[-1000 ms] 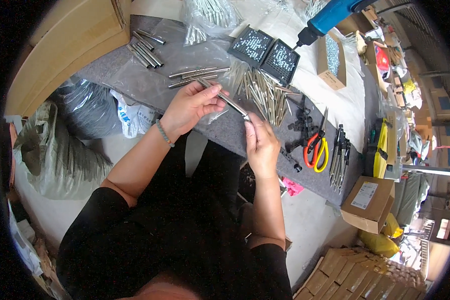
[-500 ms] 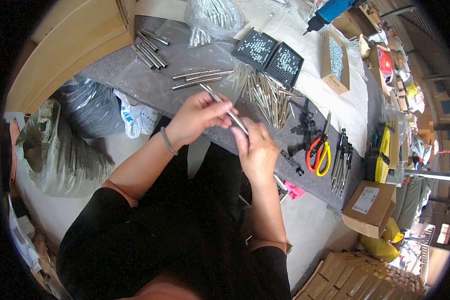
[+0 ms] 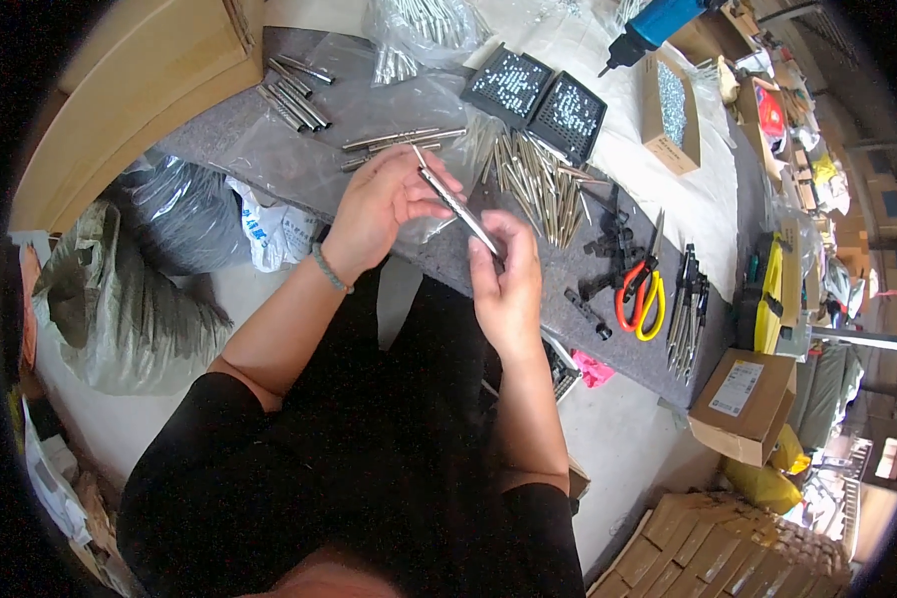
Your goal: Assembling hardware components by inserting metal pins into tubes and securing them with an electric screwdriver.
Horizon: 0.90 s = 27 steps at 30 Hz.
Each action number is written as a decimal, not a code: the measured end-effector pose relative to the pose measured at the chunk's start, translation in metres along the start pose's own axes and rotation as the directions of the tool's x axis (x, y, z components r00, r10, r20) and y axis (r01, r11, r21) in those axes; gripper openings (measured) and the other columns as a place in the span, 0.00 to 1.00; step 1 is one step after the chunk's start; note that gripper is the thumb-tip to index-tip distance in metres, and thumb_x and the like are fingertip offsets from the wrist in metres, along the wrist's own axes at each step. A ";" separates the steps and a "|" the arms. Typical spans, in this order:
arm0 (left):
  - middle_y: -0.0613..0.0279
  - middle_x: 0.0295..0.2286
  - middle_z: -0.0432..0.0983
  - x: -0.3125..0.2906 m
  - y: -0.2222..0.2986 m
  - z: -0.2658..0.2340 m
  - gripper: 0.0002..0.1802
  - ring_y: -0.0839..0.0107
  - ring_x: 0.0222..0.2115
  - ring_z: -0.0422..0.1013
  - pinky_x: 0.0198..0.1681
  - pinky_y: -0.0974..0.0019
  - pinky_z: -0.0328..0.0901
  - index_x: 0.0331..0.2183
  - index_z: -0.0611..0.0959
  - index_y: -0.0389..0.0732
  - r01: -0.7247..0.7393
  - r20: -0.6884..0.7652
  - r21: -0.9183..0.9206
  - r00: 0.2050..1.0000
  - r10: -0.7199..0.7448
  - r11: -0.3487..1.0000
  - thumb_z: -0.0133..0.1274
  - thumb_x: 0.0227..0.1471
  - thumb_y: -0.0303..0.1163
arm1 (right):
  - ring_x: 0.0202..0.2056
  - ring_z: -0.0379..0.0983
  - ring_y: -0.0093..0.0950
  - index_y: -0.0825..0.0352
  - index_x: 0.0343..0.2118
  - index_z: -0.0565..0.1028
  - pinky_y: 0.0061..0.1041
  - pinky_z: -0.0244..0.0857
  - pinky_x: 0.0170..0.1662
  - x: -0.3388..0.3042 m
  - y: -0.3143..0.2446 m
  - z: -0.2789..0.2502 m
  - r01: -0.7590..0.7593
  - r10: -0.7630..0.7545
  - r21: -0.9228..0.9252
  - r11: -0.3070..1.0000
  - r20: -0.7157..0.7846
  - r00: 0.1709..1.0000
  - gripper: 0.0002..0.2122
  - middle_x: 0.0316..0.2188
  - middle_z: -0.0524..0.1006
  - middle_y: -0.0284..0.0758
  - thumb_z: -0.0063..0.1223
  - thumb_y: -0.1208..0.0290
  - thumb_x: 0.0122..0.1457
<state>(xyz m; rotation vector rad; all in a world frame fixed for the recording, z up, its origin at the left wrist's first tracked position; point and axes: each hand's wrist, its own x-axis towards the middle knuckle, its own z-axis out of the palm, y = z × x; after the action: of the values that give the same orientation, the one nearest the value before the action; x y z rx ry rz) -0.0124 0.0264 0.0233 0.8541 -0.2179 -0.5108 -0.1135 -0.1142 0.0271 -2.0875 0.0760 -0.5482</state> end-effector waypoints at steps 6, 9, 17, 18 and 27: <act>0.49 0.37 0.73 -0.008 -0.003 0.007 0.24 0.66 0.39 0.71 0.45 0.64 0.65 0.44 0.71 0.32 0.069 0.234 -0.132 0.972 -0.037 0.989 0.38 0.58 0.45 | 0.35 0.69 0.32 0.72 0.41 0.63 0.28 0.63 0.40 0.009 -0.002 0.001 -0.019 0.019 -0.031 0.999 -0.017 1.000 0.15 0.32 0.69 0.42 0.44 0.85 0.48; 0.50 0.40 0.72 -0.009 0.003 0.008 0.27 0.66 0.41 0.70 0.46 0.64 0.65 0.48 0.68 0.32 0.090 0.315 -0.243 0.949 -0.010 0.966 0.38 0.58 0.46 | 0.34 0.68 0.42 0.72 0.41 0.63 0.34 0.63 0.40 0.013 -0.001 0.003 -0.005 0.001 -0.183 0.983 -0.022 1.000 0.16 0.33 0.69 0.47 0.42 0.84 0.46; 0.56 0.35 0.74 -0.007 -0.022 0.000 0.11 0.68 0.38 0.71 0.44 0.66 0.67 0.39 0.75 0.34 0.047 0.079 -0.117 0.996 -0.038 0.992 0.48 0.55 0.30 | 0.44 0.66 0.31 0.69 0.52 0.58 0.26 0.63 0.45 0.015 -0.006 0.006 -0.115 0.102 0.160 0.980 0.083 0.991 0.27 0.45 0.65 0.41 0.50 0.86 0.47; 0.56 0.35 0.74 -0.007 -0.021 -0.002 0.11 0.68 0.39 0.71 0.43 0.66 0.67 0.38 0.75 0.35 0.061 0.066 -0.201 0.997 -0.048 0.978 0.48 0.55 0.31 | 0.44 0.66 0.31 0.69 0.52 0.58 0.26 0.63 0.45 0.013 -0.009 0.001 -0.115 0.103 0.159 0.981 0.083 0.991 0.27 0.45 0.65 0.41 0.50 0.86 0.47; 0.54 0.35 0.75 -0.011 -0.022 -0.003 0.08 0.68 0.38 0.72 0.42 0.66 0.69 0.34 0.77 0.35 0.074 -0.010 -0.277 0.997 -0.080 0.958 0.49 0.54 0.30 | 0.29 0.73 0.22 0.73 0.37 0.75 0.19 0.68 0.34 -0.002 -0.003 -0.014 -0.240 0.253 0.183 0.953 -0.050 0.966 0.11 0.28 0.77 0.36 0.59 0.75 0.51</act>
<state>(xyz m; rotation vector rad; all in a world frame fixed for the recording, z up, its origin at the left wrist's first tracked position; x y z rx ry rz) -0.0278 0.0217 0.0047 0.5962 -0.0901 -0.5898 -0.1217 -0.1231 0.0348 -1.8520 0.3154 -0.4607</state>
